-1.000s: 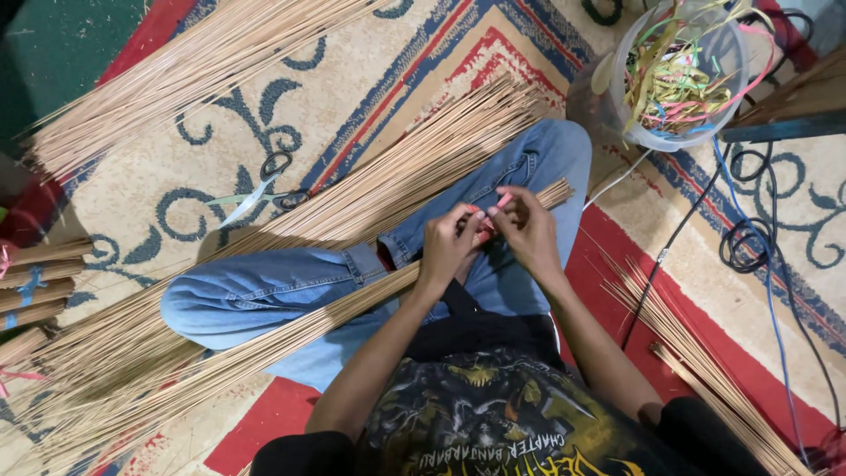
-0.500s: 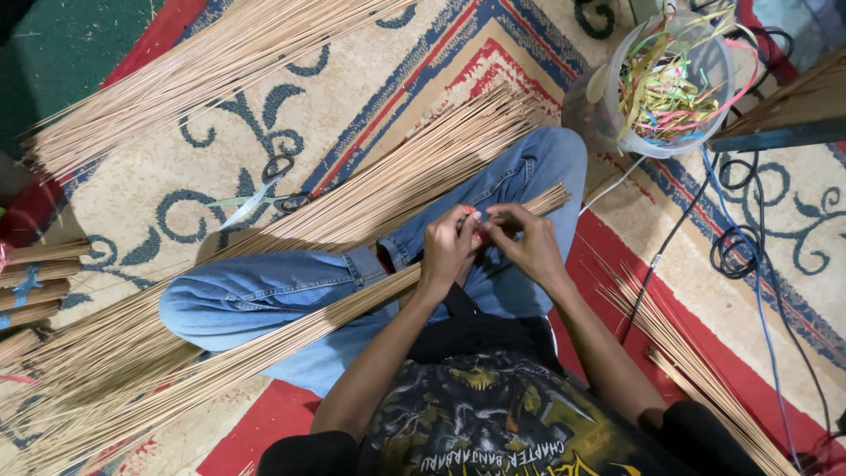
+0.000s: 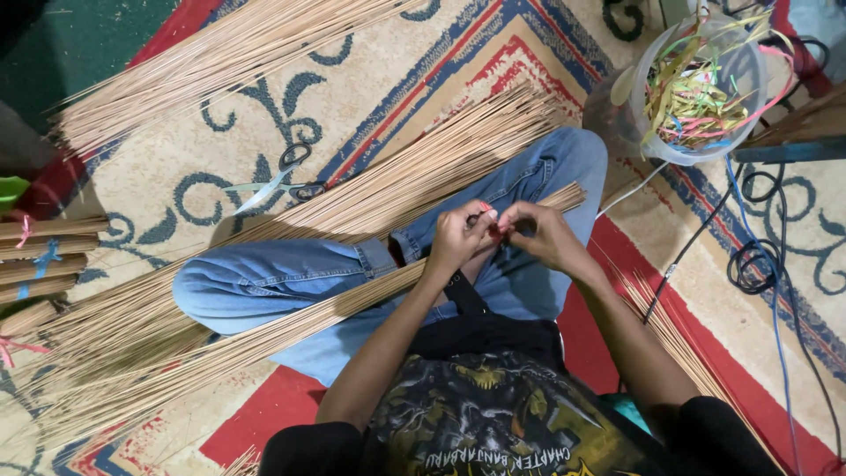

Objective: Bundling thin wooden sticks with ribbon and trimming the ends with scissors

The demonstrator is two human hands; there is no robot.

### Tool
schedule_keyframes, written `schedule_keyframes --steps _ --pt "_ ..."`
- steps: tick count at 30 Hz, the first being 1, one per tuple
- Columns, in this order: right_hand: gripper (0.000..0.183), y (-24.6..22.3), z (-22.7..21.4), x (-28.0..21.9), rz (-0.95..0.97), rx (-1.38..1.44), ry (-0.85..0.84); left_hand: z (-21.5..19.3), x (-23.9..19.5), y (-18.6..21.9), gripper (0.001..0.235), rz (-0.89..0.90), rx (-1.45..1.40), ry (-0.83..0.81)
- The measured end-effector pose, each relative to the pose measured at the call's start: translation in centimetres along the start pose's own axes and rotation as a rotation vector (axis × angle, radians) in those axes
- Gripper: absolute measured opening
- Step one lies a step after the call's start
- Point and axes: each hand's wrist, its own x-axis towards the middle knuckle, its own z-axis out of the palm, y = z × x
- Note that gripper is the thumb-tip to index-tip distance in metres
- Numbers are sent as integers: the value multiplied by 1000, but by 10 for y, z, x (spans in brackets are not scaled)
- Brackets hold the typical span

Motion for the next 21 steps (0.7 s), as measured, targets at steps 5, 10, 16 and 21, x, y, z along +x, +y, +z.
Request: schedule_keyframes --steps 5,10,16,21 --pt "26 18 2 -4 -50 -20 24 3 4 -8 10 -6 -31 -23" --pt "23 35 7 -6 -139 -20 57 6 7 -20 8 -23 -38 -57" --pt "28 33 6 -1 -285 -224 128 5 11 -24 9 -123 -273 -93" --pt "14 40 12 -4 -320 -287 183 3 10 -19 8 -169 -425 -92"
